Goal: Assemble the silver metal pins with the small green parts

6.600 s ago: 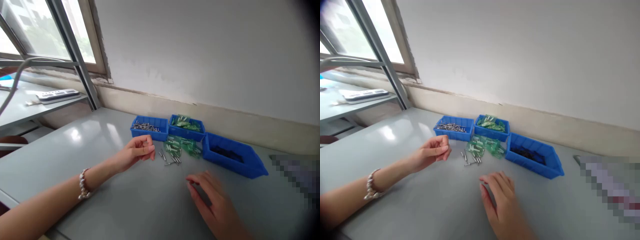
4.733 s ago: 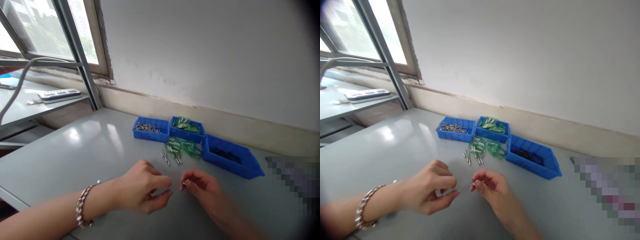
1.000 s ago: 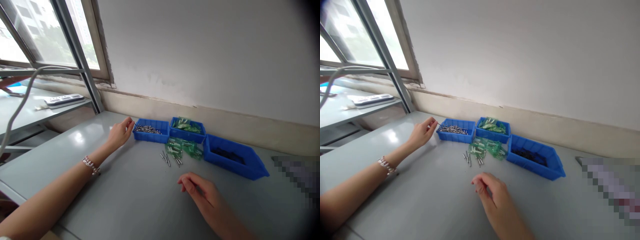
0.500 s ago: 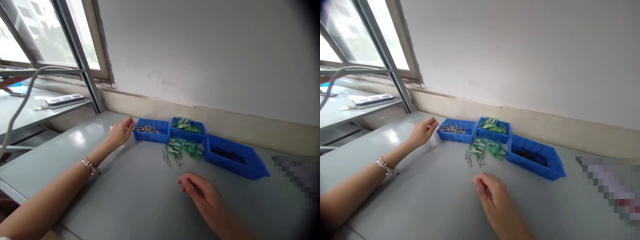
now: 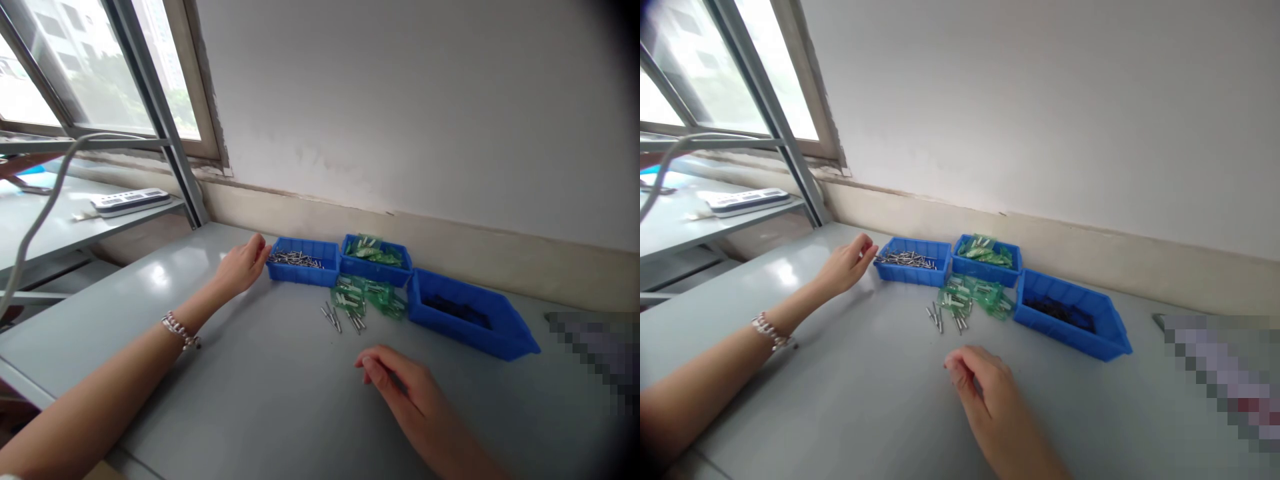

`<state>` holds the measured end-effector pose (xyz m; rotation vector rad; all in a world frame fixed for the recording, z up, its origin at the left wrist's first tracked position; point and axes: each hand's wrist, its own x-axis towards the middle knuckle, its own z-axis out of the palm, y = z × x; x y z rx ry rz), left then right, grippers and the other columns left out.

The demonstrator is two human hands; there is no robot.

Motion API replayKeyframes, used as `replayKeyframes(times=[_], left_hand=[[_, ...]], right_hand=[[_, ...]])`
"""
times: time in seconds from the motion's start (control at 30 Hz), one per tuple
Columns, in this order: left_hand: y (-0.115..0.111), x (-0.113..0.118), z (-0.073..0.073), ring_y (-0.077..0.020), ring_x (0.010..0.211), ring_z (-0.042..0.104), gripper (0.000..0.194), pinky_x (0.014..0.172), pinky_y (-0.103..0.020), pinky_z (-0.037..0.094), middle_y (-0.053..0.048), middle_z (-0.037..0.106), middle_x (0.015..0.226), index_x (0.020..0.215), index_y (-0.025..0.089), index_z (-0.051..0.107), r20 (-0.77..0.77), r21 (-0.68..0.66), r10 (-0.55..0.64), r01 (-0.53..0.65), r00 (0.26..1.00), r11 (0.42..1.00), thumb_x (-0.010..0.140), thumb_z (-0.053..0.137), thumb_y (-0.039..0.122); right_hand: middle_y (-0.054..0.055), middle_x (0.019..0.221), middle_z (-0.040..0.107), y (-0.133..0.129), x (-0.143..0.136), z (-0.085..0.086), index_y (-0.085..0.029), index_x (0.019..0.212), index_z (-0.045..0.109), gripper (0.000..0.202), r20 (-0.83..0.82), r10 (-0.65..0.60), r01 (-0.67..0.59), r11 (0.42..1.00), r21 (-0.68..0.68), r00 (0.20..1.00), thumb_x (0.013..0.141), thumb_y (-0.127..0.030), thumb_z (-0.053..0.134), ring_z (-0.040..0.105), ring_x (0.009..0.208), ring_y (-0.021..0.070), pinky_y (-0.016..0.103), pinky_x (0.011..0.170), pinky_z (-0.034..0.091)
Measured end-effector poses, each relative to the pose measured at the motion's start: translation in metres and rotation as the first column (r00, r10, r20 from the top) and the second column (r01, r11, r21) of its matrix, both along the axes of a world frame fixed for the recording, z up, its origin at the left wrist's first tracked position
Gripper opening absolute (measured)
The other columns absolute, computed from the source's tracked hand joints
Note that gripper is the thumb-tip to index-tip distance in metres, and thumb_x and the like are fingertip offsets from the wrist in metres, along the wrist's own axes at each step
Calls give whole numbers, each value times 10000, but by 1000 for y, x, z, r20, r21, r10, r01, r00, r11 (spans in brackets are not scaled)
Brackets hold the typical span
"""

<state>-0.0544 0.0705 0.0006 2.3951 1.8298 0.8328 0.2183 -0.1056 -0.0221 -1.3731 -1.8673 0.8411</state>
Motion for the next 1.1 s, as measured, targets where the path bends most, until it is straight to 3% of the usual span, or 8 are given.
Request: replayKeyframes(times=[0.2, 0.5, 1.1], left_hand=[[-4, 0, 5, -166, 608, 527, 261, 588, -262, 334, -18, 550, 713, 831, 193, 385, 77, 98, 29, -36, 997, 995, 883, 307, 437], [-20, 7, 12, -114, 483, 458, 182, 551, -237, 323, 12, 509, 576, 819, 186, 356, 180, 267, 14, -62, 984, 962, 889, 319, 350], [-46, 27, 9, -75, 446, 436, 183, 477, -187, 322, 25, 534, 573, 798, 181, 352, 154, 339, -215, 153, 964, 928, 911, 334, 323]], right_hand=[[-3, 736, 575, 1, 1, 0, -224, 840, 570, 305, 31, 10, -10, 1000, 20, 999, 943, -389, 336, 560, 720, 160, 268, 669, 414], [3, 745, 588, 0, 2, -2, -230, 869, 579, 295, 48, -14, 12, 999, 38, 999, 941, -389, 342, 573, 712, 163, 276, 662, 445], [21, 785, 597, 3, 1, 5, -225, 847, 568, 216, 155, -74, 38, 973, 229, 985, 932, -291, 381, 565, 753, 184, 325, 701, 444]])
